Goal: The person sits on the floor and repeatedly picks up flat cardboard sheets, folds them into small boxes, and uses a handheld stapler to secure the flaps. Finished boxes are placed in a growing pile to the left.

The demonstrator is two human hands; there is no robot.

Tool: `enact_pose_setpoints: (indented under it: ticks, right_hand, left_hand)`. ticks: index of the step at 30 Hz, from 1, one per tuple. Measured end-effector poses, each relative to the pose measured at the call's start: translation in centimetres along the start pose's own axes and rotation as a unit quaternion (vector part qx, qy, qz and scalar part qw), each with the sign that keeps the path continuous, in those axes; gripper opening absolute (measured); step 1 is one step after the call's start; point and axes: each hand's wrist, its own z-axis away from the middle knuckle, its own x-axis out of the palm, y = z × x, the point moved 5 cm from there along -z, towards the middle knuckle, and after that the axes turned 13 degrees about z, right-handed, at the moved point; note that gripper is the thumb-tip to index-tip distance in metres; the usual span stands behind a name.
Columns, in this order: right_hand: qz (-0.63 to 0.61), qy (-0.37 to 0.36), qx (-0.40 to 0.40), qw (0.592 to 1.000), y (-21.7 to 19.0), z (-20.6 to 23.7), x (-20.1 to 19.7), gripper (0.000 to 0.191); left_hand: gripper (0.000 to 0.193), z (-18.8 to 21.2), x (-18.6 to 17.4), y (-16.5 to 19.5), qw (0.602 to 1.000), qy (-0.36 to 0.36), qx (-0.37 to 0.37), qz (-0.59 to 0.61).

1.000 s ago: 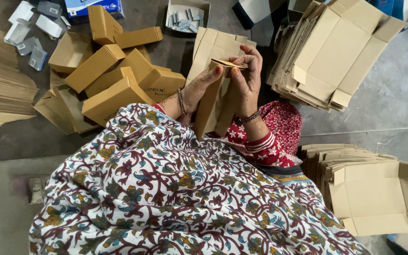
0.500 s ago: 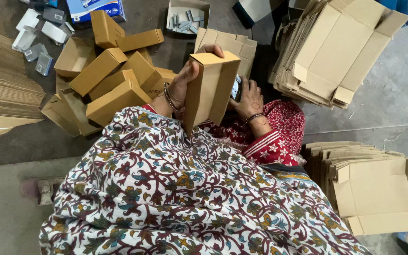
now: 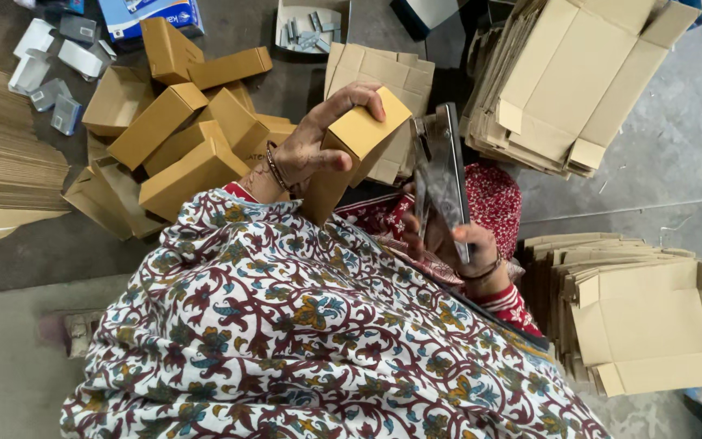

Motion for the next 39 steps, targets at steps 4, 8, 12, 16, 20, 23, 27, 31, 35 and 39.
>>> enact_pose_setpoints:
  ticks: [4, 8, 12, 16, 20, 23, 27, 31, 35, 39]
  right_hand:
    - [-0.005, -0.050, 0.001, 0.999, 1.0, 0.8, 1.9, 0.096]
    - [0.054, -0.039, 0.008, 0.998, 1.1, -0.1, 1.5, 0.101]
    - [0.132, -0.026, 0.016, 0.991, 1.0, -0.7, 0.5, 0.106]
    - [0.147, 0.021, 0.015, 0.989, 0.8, -0.5, 0.0, 0.107]
    - [0.157, 0.039, 0.011, 0.987, 0.7, -0.2, 0.2, 0.107]
    - [0.180, 0.089, 0.016, 0.979, 0.6, 0.4, 0.0, 0.104]
    - [0.197, 0.096, 0.008, 0.976, 0.6, 1.2, -0.2, 0.097]
    - [0.205, 0.093, 0.013, 0.974, 0.7, 1.1, -0.9, 0.091]
    - [0.212, 0.084, 0.004, 0.974, 0.7, 1.3, -1.0, 0.089]
    - [0.202, 0.095, -0.014, 0.975, 1.0, 1.4, -1.2, 0.090]
  left_hand:
    - [0.077, 0.2, -0.6, 0.3, 0.995, 0.061, 0.035, 0.067]
    - [0.075, 0.1, -1.1, 1.0, 0.991, 0.094, 0.051, 0.081]
    - [0.070, -0.7, -1.7, 2.3, 0.980, 0.111, 0.157, -0.039]
    - [0.063, 0.1, -4.2, 1.0, 0.927, 0.268, 0.122, 0.230]
    - [0.071, 0.0, -2.7, 0.3, 0.972, 0.156, 0.162, -0.063]
    - [0.072, 0.1, -1.2, -1.4, 0.992, 0.059, 0.072, -0.091]
    - [0.074, 0.2, -0.2, -1.3, 0.990, -0.009, 0.036, -0.138]
    - [0.070, 0.0, 0.5, -0.6, 0.987, -0.047, 0.002, -0.153]
    - [0.074, -0.1, 1.1, -0.3, 0.981, -0.067, -0.010, -0.182]
    - [0.074, -0.2, 1.3, -0.2, 0.981, -0.089, -0.004, -0.174]
